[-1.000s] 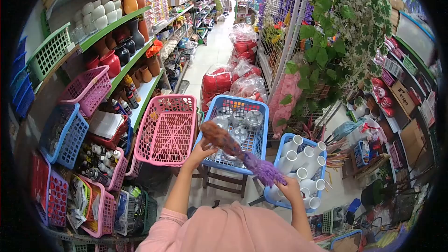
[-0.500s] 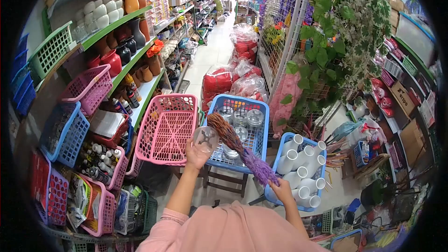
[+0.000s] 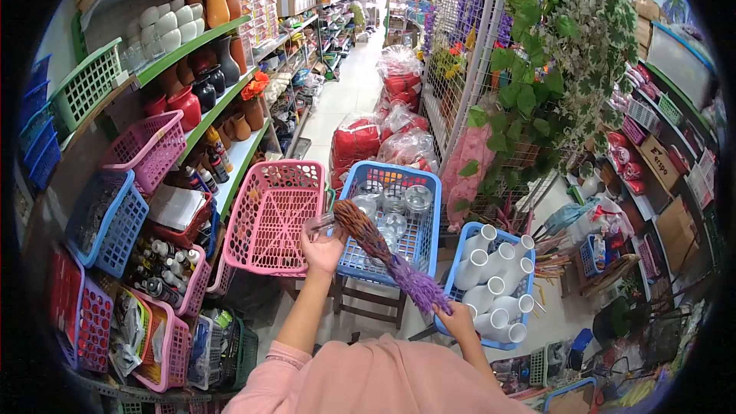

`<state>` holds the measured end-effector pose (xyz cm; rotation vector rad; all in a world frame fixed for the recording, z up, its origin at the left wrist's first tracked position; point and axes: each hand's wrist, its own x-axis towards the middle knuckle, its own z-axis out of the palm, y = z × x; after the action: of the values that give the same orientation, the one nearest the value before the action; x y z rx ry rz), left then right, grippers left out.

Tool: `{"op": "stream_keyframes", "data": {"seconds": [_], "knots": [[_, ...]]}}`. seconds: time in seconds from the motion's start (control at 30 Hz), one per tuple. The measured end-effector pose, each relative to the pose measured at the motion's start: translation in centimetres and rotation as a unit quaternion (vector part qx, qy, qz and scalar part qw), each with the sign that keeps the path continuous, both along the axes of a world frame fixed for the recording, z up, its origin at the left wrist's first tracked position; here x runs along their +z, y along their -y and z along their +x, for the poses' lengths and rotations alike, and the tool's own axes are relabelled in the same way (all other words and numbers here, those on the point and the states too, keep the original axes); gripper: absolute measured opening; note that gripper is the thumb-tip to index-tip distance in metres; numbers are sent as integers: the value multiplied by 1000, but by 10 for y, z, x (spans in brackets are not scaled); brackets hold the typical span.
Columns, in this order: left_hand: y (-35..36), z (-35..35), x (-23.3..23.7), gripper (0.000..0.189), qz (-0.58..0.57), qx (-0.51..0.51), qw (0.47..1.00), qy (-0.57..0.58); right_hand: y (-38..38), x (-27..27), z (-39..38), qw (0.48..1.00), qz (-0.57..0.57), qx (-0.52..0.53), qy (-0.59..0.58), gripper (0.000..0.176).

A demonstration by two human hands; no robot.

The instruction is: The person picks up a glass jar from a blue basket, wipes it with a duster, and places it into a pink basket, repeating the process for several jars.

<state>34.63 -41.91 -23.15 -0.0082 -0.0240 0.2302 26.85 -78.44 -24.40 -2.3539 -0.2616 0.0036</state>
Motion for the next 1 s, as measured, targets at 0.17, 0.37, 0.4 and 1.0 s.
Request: {"op": "stream_keyframes", "data": {"seconds": [0.17,0.37,0.4,1.0], "knots": [[1,9,-11,54,63,2,996,-65,-5,12,-2,999,47,1,16,36],[4,13,-26,59,185,-6,982,-25,-6,28,-6,1000,-6,-4,14,34],[7,10,-24,60,187,-16,982,-26,-7,29,-6,999,-30,5,18,33],[33,4,-4,61,66,-92,986,-122,-12,20,-2,998,-27,-1,56,31]]}}
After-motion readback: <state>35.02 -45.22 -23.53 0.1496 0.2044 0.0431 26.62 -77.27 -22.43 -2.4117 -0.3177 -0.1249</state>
